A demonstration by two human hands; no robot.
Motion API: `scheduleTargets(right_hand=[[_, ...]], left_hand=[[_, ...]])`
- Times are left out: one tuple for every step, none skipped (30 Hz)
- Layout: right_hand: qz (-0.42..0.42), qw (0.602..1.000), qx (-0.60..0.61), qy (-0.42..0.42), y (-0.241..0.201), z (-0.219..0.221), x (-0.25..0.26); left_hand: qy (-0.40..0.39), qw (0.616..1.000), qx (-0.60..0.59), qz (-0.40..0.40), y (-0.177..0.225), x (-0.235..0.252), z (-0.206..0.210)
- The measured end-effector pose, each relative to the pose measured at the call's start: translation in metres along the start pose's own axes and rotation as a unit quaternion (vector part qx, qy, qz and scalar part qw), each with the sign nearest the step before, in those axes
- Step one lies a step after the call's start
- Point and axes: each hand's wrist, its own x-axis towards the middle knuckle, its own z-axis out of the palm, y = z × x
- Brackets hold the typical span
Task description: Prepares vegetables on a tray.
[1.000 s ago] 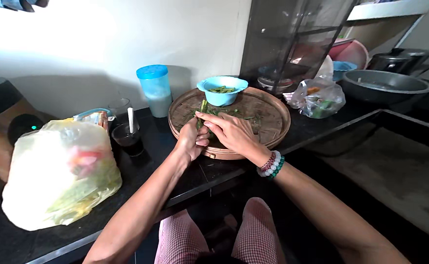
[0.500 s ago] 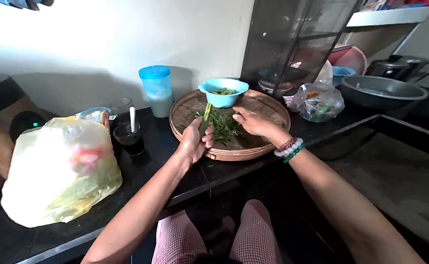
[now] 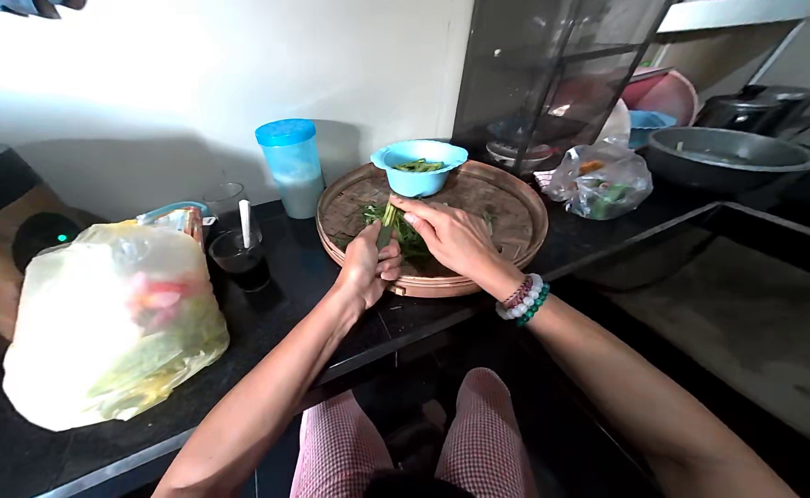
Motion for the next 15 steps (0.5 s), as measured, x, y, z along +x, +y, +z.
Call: scheduleTargets(right_hand=[[0.013, 1.000, 0.013, -0.002, 0.006, -0.002, 0.003], [0.028, 0.999, 0.016, 0.002, 0.018, 0.000, 0.009], [0.036, 0.999, 0.029, 0.009, 0.028, 0.001, 0.012], [0.037, 0.998, 0.049, 0.017, 0.029, -0.004, 0.010], [0.034, 0.997, 0.071, 0.023, 0.023, -0.011, 0.002], [0.028, 0.996, 0.080, 0.021, 0.015, -0.018, -0.004], [0.017, 0.997, 0.079, 0.018, 0.006, -0.021, -0.008], [0.006, 0.998, 0.069, 0.015, -0.001, -0.019, -0.009], [-0.006, 0.998, 0.054, 0.012, -0.006, -0.014, -0.011], [-0.017, 0.999, 0.038, 0.009, -0.010, -0.006, -0.013], [-0.031, 0.999, 0.022, 0.008, -0.013, 0.001, -0.016], [-0.047, 0.999, 0.008, 0.011, -0.015, 0.007, -0.018], [-0.053, 0.999, -0.002, 0.010, -0.015, 0.011, -0.020], [-0.052, 0.999, -0.011, 0.008, -0.016, 0.014, -0.020], [-0.049, 0.999, -0.021, 0.008, -0.015, 0.014, -0.020]], left_hand=[[-0.007, 1.000, 0.003, -0.002, -0.002, 0.000, 0.000], [-0.011, 1.000, 0.006, 0.001, -0.002, -0.001, 0.000], [-0.006, 1.000, 0.010, 0.006, -0.001, 0.000, 0.000], [0.005, 1.000, 0.015, 0.012, 0.000, 0.000, 0.000], [0.018, 1.000, 0.019, 0.017, 0.001, 0.001, 0.000], [0.030, 0.999, 0.025, 0.022, 0.001, 0.002, -0.001], [0.041, 0.998, 0.031, 0.027, 0.001, 0.002, 0.000], [0.048, 0.998, 0.035, 0.034, 0.000, 0.002, 0.001], [0.052, 0.997, 0.039, 0.044, -0.001, 0.002, 0.002], [0.056, 0.996, 0.042, 0.052, -0.002, 0.003, 0.002], [0.060, 0.995, 0.045, 0.059, -0.003, 0.003, 0.003], [0.064, 0.994, 0.053, 0.066, -0.003, 0.003, 0.003], [0.070, 0.992, 0.065, 0.077, -0.005, 0.003, 0.003], [0.075, 0.990, 0.080, 0.086, -0.006, 0.004, 0.002], [0.080, 0.988, 0.094, 0.091, -0.007, 0.004, 0.001]])
